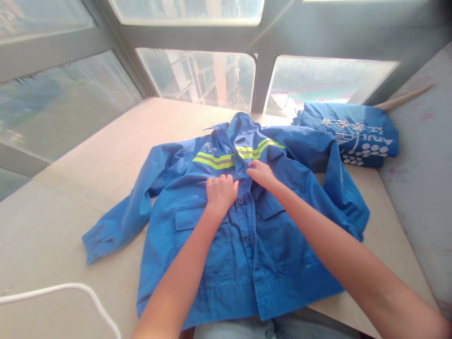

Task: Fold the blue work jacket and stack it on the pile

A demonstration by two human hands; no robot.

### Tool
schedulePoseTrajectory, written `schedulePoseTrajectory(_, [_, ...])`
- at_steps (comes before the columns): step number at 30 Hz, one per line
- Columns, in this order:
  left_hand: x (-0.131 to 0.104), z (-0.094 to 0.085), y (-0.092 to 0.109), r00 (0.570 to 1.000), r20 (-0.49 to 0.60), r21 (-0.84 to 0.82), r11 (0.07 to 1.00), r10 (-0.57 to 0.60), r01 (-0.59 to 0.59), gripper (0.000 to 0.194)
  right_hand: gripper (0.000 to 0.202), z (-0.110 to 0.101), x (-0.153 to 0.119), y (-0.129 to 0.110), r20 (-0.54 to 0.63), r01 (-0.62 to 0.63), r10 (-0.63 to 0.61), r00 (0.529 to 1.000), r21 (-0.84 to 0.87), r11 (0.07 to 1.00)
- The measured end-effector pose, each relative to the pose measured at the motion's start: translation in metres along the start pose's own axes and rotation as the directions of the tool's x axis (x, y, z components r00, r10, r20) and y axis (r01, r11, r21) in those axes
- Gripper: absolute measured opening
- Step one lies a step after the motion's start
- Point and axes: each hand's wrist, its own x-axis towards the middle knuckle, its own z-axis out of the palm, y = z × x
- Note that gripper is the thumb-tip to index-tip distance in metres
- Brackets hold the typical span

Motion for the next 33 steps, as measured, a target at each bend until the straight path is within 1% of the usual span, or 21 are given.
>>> schedulePoseTrajectory(2, [0.008, -0.012, -0.004, 1.0, 0.018, 0.005, 1.0, 0.003, -0.003, 0.037, 0.029, -0.005, -0.001, -0.008, 0.022, 0.032, -0.029, 0.999, -0.12, 0.992])
schedulePoseTrajectory(3, [0.016, -0.017, -0.006, 1.0, 0.004, -0.001, 1.0, 0.009, -0.009, 0.035, 0.031, -0.007, -0.001, -0.015, -0.01, 0.056, -0.059, 0.998, -0.174, 0.983])
schedulePoseTrajectory(5, [0.037, -0.022, -0.011, 0.998, -0.06, -0.04, 0.999, 0.031, -0.034, 0.029, 0.036, -0.007, 0.001, -0.03, -0.136, 0.118, -0.154, 0.979, -0.246, 0.962])
schedulePoseTrajectory(7, [0.063, -0.02, -0.015, 0.99, -0.131, -0.113, 0.991, 0.05, -0.065, 0.027, 0.039, -0.003, 0.008, -0.044, -0.227, 0.193, -0.263, 0.938, -0.288, 0.938])
schedulePoseTrajectory(8, [0.075, -0.017, -0.016, 0.988, -0.144, -0.156, 0.985, 0.049, -0.071, 0.028, 0.039, 0.0, 0.014, -0.049, -0.235, 0.22, -0.294, 0.927, -0.295, 0.93])
schedulePoseTrajectory(9, [0.086, -0.012, -0.018, 0.99, -0.138, -0.197, 0.978, 0.039, -0.066, 0.028, 0.038, 0.003, 0.022, -0.052, -0.223, 0.233, -0.301, 0.927, -0.286, 0.929])
schedulePoseTrajectory(11, [0.102, 0.001, -0.019, 0.995, -0.1, -0.258, 0.966, 0.003, -0.028, 0.027, 0.035, 0.01, 0.04, -0.049, -0.189, 0.21, -0.249, 0.95, -0.204, 0.956])
schedulePoseTrajectory(13, [0.11, 0.014, -0.02, 0.997, -0.066, -0.283, 0.959, -0.04, 0.02, 0.025, 0.036, 0.014, 0.056, -0.035, -0.188, 0.121, -0.128, 0.974, -0.049, 0.991])
schedulePoseTrajectory(14, [0.112, 0.02, -0.02, 0.997, -0.06, -0.289, 0.957, -0.057, 0.037, 0.025, 0.037, 0.015, 0.061, -0.027, -0.204, 0.072, -0.065, 0.977, 0.027, 0.997])
schedulePoseTrajectory(16, [0.112, 0.03, -0.022, 0.995, -0.055, -0.305, 0.95, -0.087, 0.066, 0.023, 0.04, 0.016, 0.064, -0.009, -0.27, 0.019, 0.01, 0.963, 0.105, 0.994])
schedulePoseTrajectory(17, [0.112, 0.033, -0.022, 0.993, -0.051, -0.316, 0.945, -0.102, 0.081, 0.021, 0.04, 0.017, 0.062, -0.001, -0.315, 0.027, 0.003, 0.949, 0.089, 0.996])
schedulePoseTrajectory(18, [0.111, 0.035, -0.022, 0.992, -0.048, -0.326, 0.941, -0.115, 0.094, 0.02, 0.038, 0.017, 0.06, 0.005, -0.358, 0.062, -0.045, 0.933, 0.037, 0.997])
schedulePoseTrajectory(20, [0.112, 0.038, -0.023, 0.989, -0.044, -0.345, 0.932, -0.139, 0.115, 0.019, 0.031, 0.017, 0.053, 0.011, -0.382, 0.194, -0.229, 0.895, -0.129, 0.973])
schedulePoseTrajectory(22, [0.114, 0.038, -0.023, 0.987, -0.045, -0.36, 0.924, -0.155, 0.129, 0.02, 0.029, 0.017, 0.048, 0.008, -0.297, 0.329, -0.401, 0.866, -0.265, 0.907])
schedulePoseTrajectory(23, [0.115, 0.038, -0.023, 0.986, -0.046, -0.368, 0.92, -0.16, 0.133, 0.02, 0.031, 0.016, 0.047, 0.005, -0.242, 0.36, -0.433, 0.868, -0.294, 0.886])
schedulePoseTrajectory(24, [0.116, 0.038, -0.024, 0.985, -0.047, -0.376, 0.917, -0.164, 0.135, 0.019, 0.031, 0.016, 0.047, 0.0, -0.2, 0.353, -0.419, 0.886, -0.298, 0.887])
schedulePoseTrajectory(25, [0.117, 0.037, -0.024, 0.985, -0.047, -0.384, 0.913, -0.167, 0.136, 0.018, 0.03, 0.015, 0.048, -0.005, -0.179, 0.312, -0.37, 0.911, -0.286, 0.906])
schedulePoseTrajectory(27, [0.118, 0.037, -0.025, 0.984, -0.048, -0.402, 0.905, -0.171, 0.138, 0.014, 0.025, 0.014, 0.051, -0.016, -0.19, 0.177, -0.224, 0.956, -0.235, 0.956])
schedulePoseTrajectory(28, [0.118, 0.036, -0.025, 0.984, -0.049, -0.412, 0.901, -0.173, 0.138, 0.012, 0.026, 0.014, 0.053, -0.021, -0.204, 0.109, -0.15, 0.967, -0.201, 0.974])
schedulePoseTrajectory(31, [0.117, 0.034, -0.023, 0.981, -0.068, -0.436, 0.89, -0.182, 0.135, 0.012, 0.038, 0.018, 0.058, -0.032, -0.222, -0.041, 0.022, 0.975, -0.081, 0.996])
schedulePoseTrajectory(33, [0.117, 0.032, -0.02, 0.976, -0.087, -0.449, 0.883, -0.198, 0.139, 0.012, 0.03, 0.023, 0.059, -0.035, -0.244, -0.067, 0.059, 0.968, -0.022, 0.998])
